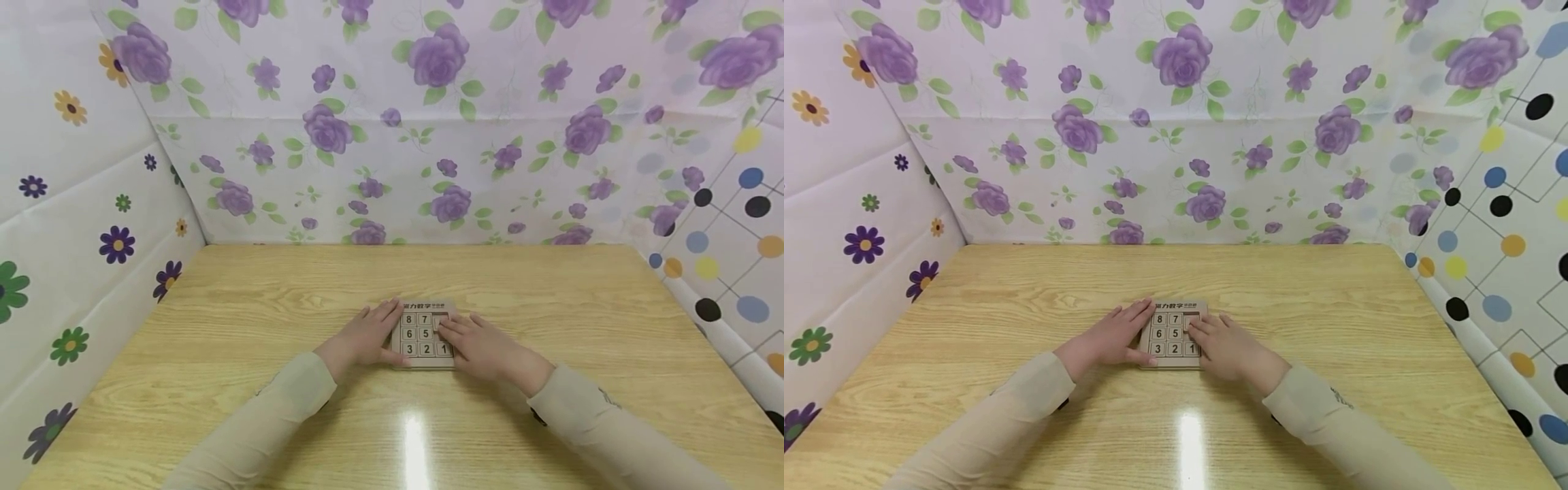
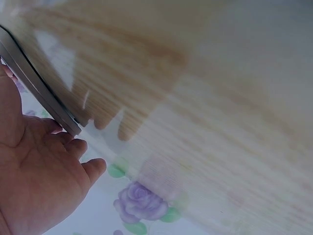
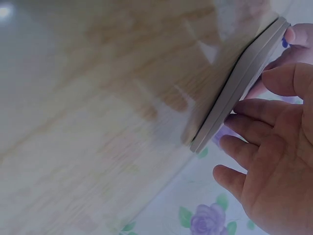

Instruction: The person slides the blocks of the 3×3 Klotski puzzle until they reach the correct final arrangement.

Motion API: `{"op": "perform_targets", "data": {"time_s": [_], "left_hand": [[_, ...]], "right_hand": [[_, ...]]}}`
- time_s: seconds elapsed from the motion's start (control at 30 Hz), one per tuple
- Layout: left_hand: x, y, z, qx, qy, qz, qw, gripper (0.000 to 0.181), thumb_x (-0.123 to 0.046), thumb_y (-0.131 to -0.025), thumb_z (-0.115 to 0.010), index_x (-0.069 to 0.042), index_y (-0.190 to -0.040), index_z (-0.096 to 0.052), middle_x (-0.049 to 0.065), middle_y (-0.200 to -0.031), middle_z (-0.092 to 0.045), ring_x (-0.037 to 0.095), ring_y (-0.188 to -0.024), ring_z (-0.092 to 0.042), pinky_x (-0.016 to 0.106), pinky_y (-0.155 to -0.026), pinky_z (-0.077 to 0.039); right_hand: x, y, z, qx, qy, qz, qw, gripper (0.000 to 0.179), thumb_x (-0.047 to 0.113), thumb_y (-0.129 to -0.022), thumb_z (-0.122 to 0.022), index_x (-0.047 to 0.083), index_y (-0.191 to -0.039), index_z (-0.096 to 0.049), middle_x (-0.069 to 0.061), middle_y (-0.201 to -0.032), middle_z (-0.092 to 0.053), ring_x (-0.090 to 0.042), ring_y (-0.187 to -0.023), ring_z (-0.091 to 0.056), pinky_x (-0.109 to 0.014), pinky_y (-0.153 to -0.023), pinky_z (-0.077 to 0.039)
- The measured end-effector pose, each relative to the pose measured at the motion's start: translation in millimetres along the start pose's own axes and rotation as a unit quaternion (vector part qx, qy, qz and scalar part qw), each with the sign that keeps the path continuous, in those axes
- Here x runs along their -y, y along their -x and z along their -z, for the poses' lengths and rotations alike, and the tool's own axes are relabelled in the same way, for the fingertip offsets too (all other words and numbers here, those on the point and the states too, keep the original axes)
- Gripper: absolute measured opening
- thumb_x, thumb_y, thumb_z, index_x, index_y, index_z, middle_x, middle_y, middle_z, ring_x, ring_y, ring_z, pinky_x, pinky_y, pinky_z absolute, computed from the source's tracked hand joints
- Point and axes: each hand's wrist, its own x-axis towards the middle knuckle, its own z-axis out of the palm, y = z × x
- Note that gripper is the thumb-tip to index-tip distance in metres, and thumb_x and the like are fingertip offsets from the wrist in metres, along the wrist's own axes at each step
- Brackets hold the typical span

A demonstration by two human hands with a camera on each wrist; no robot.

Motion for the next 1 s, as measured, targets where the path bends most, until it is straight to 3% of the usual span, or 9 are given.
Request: {"op": "perform_targets", "data": {"time_s": [0.53, 1.0], "left_hand": [[1.8, 0.1, -2.5, -0.007, -0.004, -0.001, 1.0000, 0.107, -0.067, -0.078, -0.060, -0.007, -0.153, -0.014, 0.010, -0.160, -0.009, 0.027, -0.147, -0.012, 0.049, -0.119, -0.015], [1.7, -0.7, -1.1, -0.001, 0.004, -0.006, 1.0000, 0.106, -0.066, -0.079, -0.060, -0.005, -0.153, -0.014, 0.011, -0.160, -0.009, 0.028, -0.147, -0.010, 0.050, -0.119, -0.014]], "right_hand": [[7.4, 12.5, -0.2, -0.009, -0.006, 0.020, 0.9997, 0.051, 0.017, -0.093, -0.047, -0.002, -0.140, -0.044, -0.016, -0.147, -0.042, -0.035, -0.139, -0.034, -0.054, -0.116, -0.020], [2.3, 1.5, 8.9, -0.028, -0.032, 0.032, 0.9986, 0.051, 0.015, -0.093, -0.049, -0.002, -0.140, -0.043, -0.018, -0.147, -0.041, -0.038, -0.139, -0.031, -0.056, -0.116, -0.019]]}}
